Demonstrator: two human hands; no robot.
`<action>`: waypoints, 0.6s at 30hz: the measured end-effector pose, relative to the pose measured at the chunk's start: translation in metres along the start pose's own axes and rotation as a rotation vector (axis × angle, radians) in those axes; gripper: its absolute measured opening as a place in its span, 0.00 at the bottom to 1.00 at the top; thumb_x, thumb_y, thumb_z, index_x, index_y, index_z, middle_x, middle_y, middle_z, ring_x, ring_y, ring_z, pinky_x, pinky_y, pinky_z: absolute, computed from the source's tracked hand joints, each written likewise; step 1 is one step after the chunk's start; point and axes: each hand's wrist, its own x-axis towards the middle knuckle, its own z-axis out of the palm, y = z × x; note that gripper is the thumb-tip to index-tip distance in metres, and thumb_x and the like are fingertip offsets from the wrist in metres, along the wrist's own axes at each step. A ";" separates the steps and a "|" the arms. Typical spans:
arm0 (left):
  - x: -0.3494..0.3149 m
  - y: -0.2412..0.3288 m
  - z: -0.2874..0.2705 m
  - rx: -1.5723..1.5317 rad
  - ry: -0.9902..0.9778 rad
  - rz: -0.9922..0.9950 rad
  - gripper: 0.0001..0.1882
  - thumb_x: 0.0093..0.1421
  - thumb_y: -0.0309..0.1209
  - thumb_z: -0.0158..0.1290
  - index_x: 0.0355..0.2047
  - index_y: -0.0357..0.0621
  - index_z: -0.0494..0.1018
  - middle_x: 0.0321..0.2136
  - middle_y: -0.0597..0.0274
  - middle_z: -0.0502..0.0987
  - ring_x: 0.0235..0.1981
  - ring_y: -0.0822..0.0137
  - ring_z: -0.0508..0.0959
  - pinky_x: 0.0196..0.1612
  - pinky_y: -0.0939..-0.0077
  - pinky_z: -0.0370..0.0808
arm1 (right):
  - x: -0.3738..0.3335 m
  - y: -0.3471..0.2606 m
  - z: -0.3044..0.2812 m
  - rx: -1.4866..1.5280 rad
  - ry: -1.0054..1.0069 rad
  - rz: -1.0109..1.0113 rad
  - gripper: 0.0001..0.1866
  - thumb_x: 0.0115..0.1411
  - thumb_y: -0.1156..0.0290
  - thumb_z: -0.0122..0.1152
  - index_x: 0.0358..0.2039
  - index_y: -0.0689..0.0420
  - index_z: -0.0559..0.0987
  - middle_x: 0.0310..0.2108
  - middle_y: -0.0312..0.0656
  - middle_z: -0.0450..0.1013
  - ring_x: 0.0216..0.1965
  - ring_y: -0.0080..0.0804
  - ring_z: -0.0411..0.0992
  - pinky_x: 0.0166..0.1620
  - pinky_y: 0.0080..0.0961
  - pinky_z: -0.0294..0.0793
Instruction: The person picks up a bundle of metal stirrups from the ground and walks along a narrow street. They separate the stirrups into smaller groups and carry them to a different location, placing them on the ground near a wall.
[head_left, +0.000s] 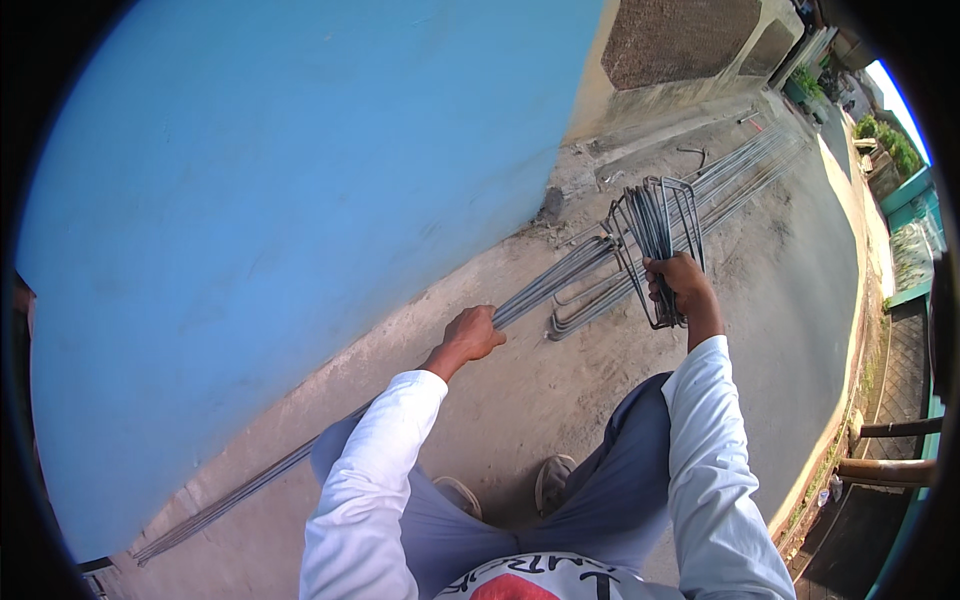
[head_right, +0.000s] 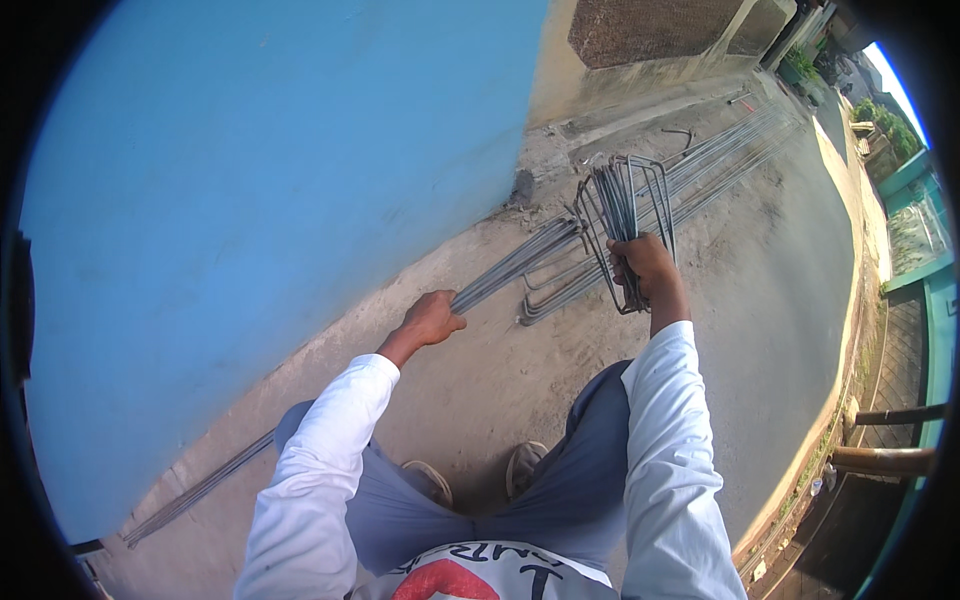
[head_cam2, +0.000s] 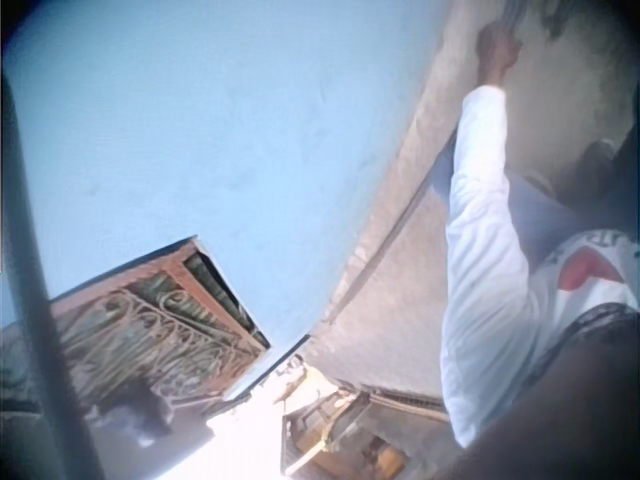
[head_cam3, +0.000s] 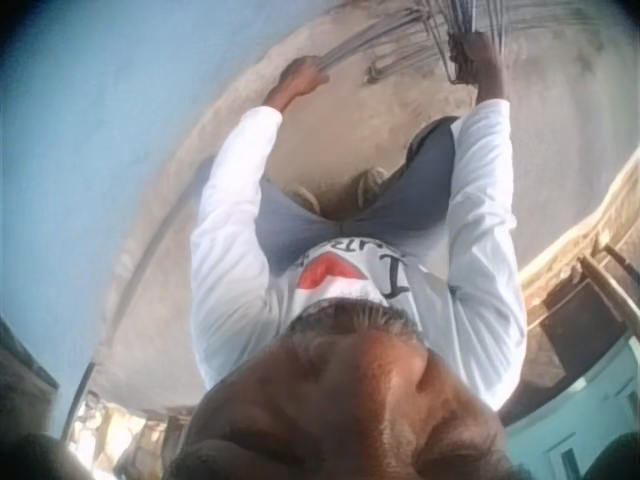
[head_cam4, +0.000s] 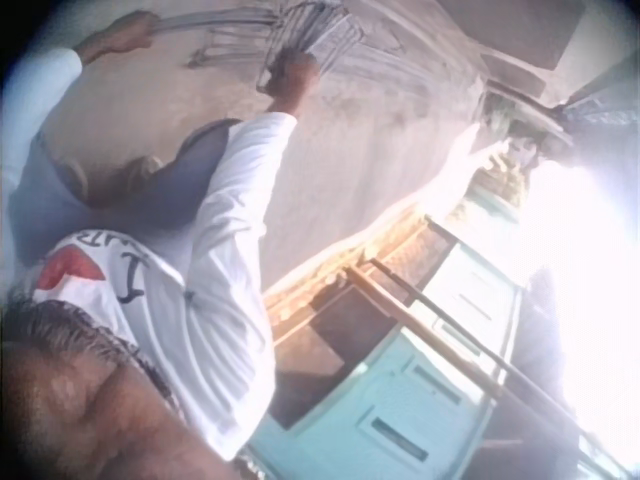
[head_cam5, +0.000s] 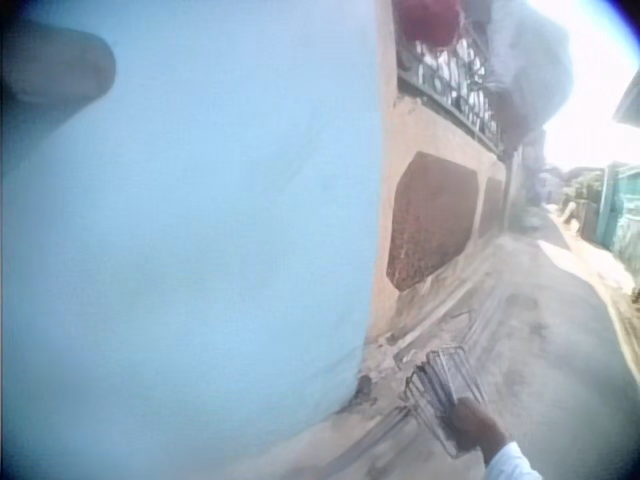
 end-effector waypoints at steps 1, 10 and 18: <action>-0.002 0.005 -0.001 -0.011 -0.035 -0.010 0.18 0.55 0.34 0.62 0.43 0.37 0.78 0.37 0.48 0.82 0.41 0.51 0.82 0.45 0.57 0.77 | 0.004 0.004 0.000 0.012 -0.046 0.013 0.10 0.64 0.73 0.63 0.28 0.64 0.76 0.22 0.38 0.71 0.20 0.27 0.69 0.24 0.29 0.73; -0.008 0.005 0.006 -0.033 -0.042 -0.028 0.18 0.53 0.35 0.64 0.42 0.39 0.79 0.36 0.50 0.82 0.39 0.53 0.83 0.43 0.57 0.77 | 0.017 0.011 0.007 0.214 -0.203 0.090 0.07 0.65 0.74 0.62 0.31 0.63 0.79 0.22 0.37 0.72 0.19 0.26 0.69 0.24 0.28 0.75; -0.004 0.001 0.006 -0.061 -0.045 -0.030 0.17 0.50 0.35 0.66 0.38 0.41 0.81 0.33 0.51 0.82 0.38 0.54 0.83 0.43 0.58 0.77 | 0.015 0.008 0.007 0.330 -0.302 0.083 0.06 0.67 0.75 0.58 0.38 0.65 0.78 0.26 0.38 0.74 0.24 0.27 0.73 0.28 0.29 0.80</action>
